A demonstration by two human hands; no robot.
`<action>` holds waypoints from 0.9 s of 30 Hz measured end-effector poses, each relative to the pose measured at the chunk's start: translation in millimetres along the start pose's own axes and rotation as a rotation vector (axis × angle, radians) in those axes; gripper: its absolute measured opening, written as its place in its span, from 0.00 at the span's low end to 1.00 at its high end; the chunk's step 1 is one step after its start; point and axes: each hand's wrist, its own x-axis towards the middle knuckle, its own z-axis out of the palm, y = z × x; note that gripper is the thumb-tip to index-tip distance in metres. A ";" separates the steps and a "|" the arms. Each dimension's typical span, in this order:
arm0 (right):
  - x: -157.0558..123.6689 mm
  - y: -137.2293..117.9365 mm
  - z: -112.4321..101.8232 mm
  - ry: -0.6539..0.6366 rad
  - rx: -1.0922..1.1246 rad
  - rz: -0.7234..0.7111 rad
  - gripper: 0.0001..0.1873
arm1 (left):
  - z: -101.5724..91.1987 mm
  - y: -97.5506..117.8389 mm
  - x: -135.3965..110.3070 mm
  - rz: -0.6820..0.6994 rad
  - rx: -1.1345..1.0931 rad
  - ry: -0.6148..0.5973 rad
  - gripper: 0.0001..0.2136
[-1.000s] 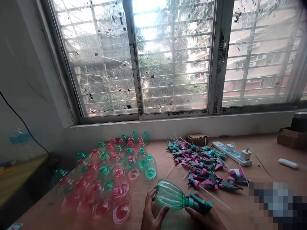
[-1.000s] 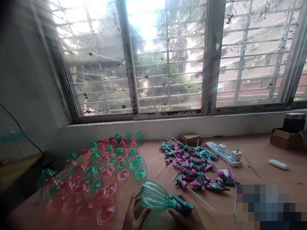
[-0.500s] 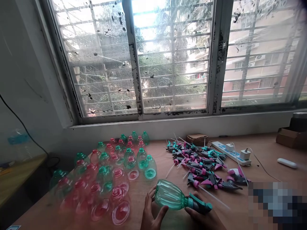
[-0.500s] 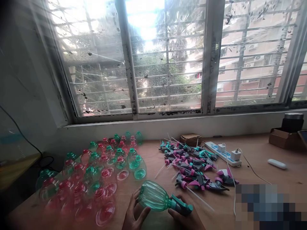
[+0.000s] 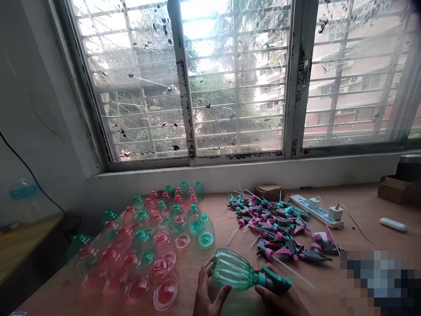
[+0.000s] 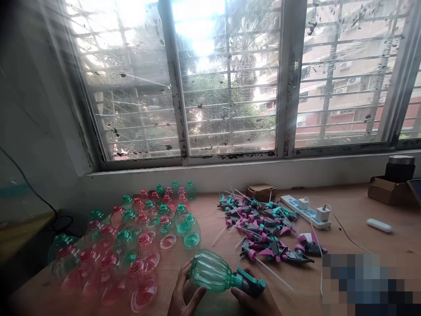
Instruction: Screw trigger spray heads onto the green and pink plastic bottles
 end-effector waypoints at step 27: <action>4.6 11.5 -2.5 -0.022 0.046 -0.028 0.22 | 12.9 -12.9 -3.1 0.066 -0.122 0.085 0.32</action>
